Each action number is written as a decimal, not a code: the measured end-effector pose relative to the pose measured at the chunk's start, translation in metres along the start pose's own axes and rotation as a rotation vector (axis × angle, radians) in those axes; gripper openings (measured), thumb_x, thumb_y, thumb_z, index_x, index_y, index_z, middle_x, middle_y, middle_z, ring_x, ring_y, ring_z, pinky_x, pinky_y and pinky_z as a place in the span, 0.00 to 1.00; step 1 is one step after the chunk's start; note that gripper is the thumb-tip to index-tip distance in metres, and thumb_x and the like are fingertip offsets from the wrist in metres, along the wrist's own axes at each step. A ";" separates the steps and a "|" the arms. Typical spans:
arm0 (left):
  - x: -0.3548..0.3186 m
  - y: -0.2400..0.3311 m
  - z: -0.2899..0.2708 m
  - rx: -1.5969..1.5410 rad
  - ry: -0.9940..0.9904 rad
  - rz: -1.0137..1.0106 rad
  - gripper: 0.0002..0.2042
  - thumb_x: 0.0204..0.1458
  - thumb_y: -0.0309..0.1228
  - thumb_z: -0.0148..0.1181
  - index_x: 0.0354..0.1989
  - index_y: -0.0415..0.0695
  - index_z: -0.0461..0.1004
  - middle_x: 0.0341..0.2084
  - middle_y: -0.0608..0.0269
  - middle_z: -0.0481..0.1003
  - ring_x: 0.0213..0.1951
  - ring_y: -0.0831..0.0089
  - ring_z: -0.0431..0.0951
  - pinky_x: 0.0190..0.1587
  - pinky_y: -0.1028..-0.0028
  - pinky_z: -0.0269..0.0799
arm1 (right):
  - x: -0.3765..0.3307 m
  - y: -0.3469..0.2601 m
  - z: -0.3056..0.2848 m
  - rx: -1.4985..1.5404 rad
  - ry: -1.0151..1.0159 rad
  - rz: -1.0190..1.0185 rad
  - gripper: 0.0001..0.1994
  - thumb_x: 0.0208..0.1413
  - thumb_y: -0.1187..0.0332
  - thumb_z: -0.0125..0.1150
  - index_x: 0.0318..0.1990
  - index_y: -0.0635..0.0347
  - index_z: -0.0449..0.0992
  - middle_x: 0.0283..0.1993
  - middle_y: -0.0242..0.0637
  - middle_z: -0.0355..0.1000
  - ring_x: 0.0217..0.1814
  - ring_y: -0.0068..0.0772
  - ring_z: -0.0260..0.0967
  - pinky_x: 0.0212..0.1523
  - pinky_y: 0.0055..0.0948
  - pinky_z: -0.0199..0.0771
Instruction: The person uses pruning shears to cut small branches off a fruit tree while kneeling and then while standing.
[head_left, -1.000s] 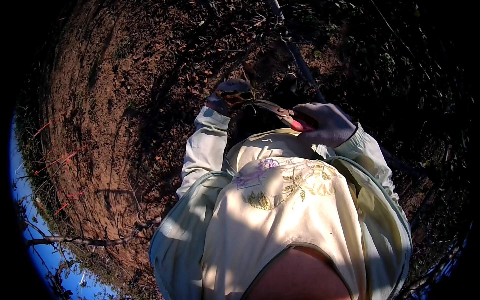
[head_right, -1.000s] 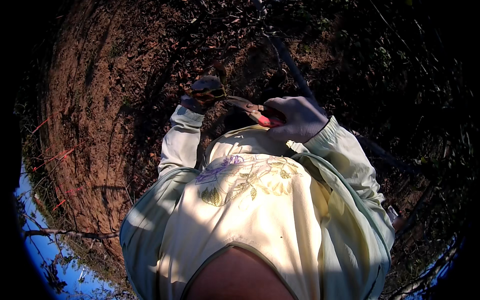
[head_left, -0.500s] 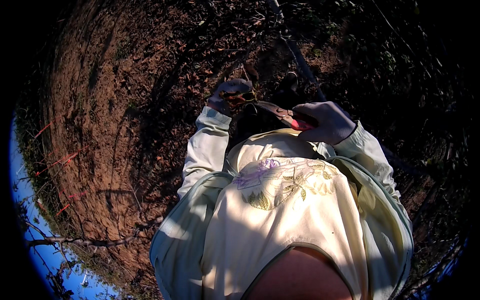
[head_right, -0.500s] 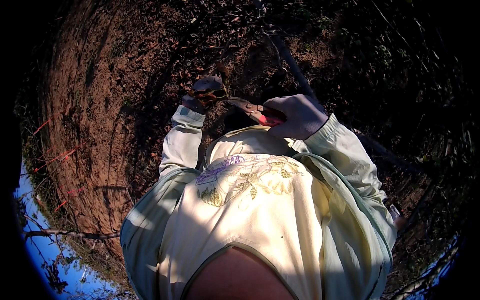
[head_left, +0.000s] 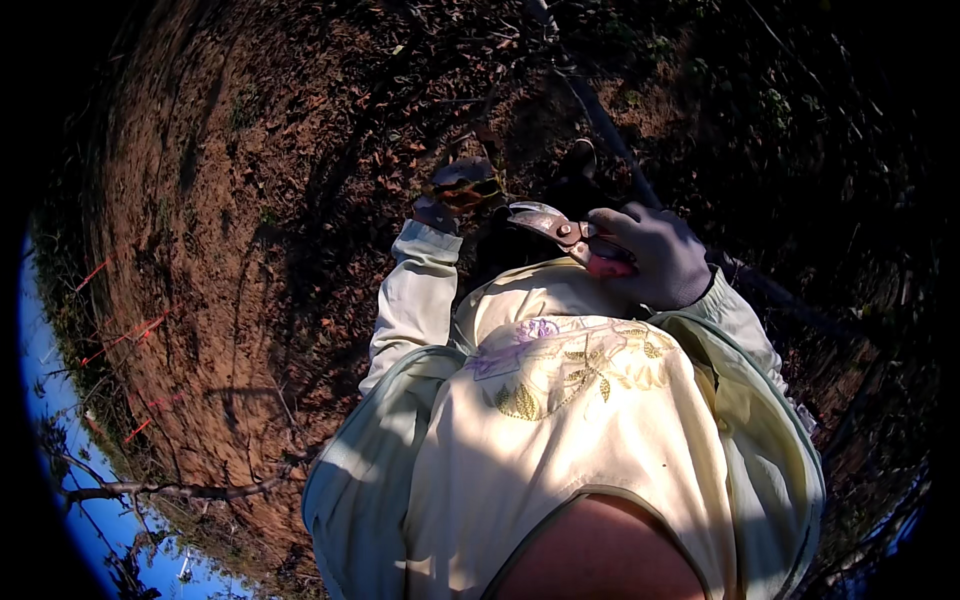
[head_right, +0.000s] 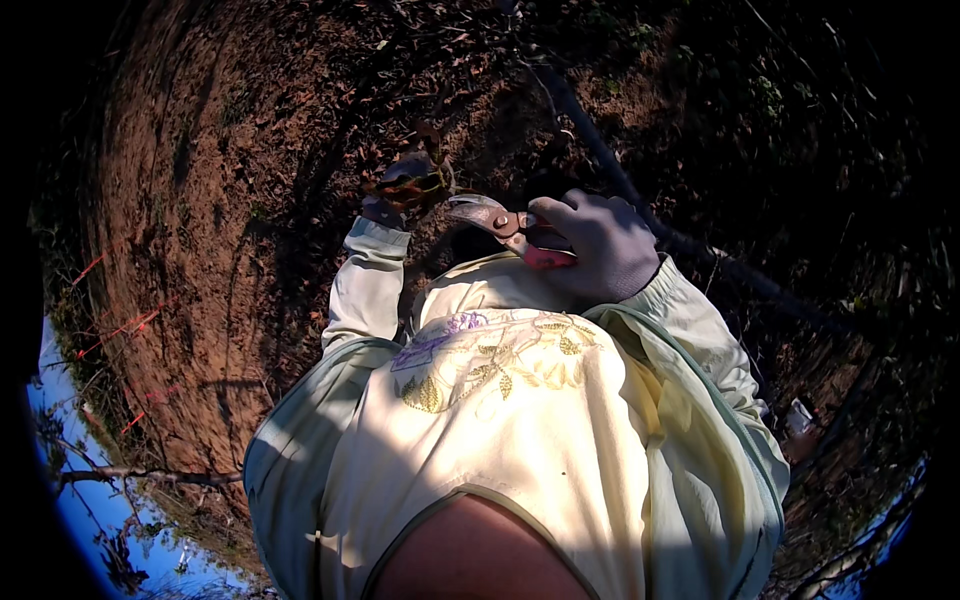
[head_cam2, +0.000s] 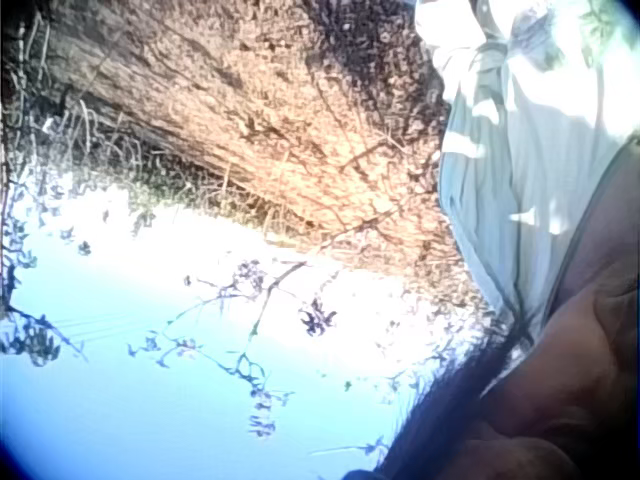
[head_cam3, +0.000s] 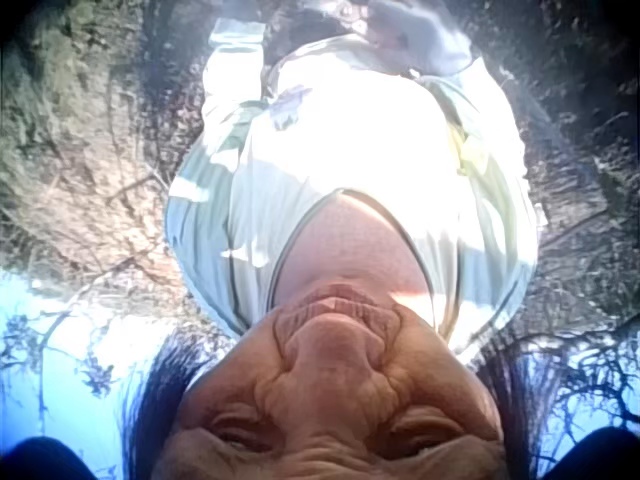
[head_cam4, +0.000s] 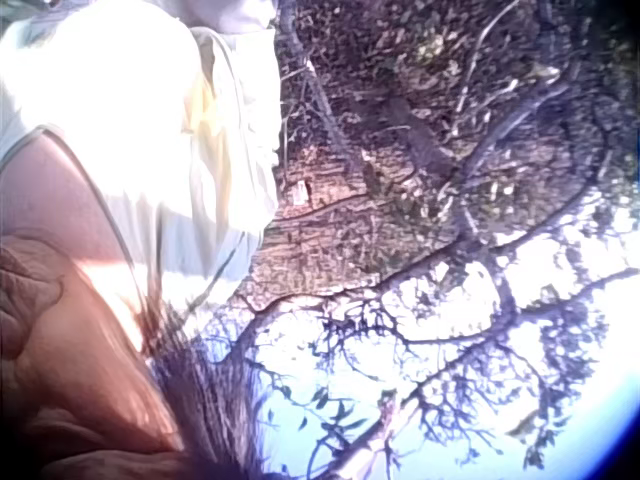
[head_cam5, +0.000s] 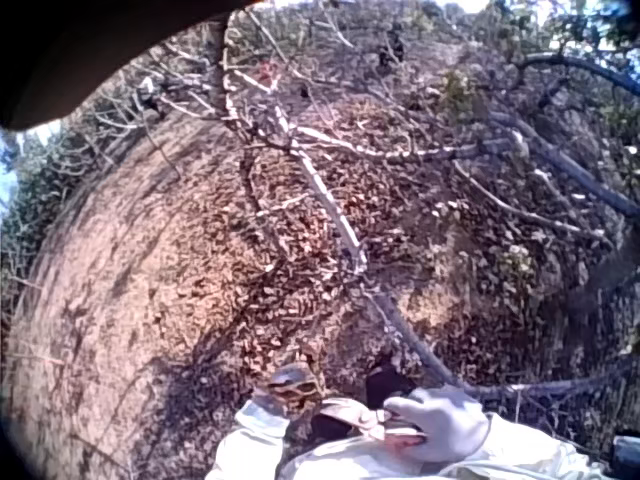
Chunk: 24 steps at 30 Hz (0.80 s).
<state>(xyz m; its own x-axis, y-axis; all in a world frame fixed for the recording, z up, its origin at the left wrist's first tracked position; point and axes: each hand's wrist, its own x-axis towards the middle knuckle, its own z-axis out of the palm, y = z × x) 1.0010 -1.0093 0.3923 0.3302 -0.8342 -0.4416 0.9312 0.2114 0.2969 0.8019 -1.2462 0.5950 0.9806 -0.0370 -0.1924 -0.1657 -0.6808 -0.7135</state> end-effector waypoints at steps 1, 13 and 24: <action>0.002 0.000 0.001 -0.006 0.003 -0.001 0.12 0.56 0.32 0.55 0.45 0.40 0.75 0.41 0.60 0.77 0.43 0.70 0.77 0.45 0.72 0.75 | 0.002 -0.005 -0.003 -0.073 0.024 -0.003 0.23 0.40 0.61 0.71 0.46 0.56 0.74 0.33 0.40 0.72 0.34 0.44 0.74 0.34 0.36 0.75; -0.003 0.000 0.005 -0.026 0.022 -0.007 0.12 0.57 0.32 0.54 0.45 0.39 0.75 0.41 0.59 0.77 0.44 0.69 0.77 0.45 0.71 0.75 | 0.009 0.000 0.003 -0.375 0.119 -0.111 0.29 0.40 0.58 0.71 0.52 0.53 0.72 0.33 0.35 0.68 0.29 0.40 0.71 0.29 0.35 0.73; -0.007 0.000 0.007 -0.039 0.028 0.002 0.13 0.57 0.32 0.53 0.46 0.39 0.75 0.41 0.59 0.76 0.44 0.69 0.77 0.46 0.70 0.75 | 0.008 0.002 0.004 -0.380 0.128 -0.123 0.27 0.42 0.56 0.70 0.51 0.54 0.73 0.33 0.35 0.68 0.28 0.39 0.71 0.27 0.34 0.73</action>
<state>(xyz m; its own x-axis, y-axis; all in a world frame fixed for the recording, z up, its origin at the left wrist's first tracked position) 0.9975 -1.0076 0.4015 0.3355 -0.8195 -0.4645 0.9357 0.2329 0.2650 0.8092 -1.2448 0.5891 0.9997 -0.0130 -0.0187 -0.0197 -0.9066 -0.4216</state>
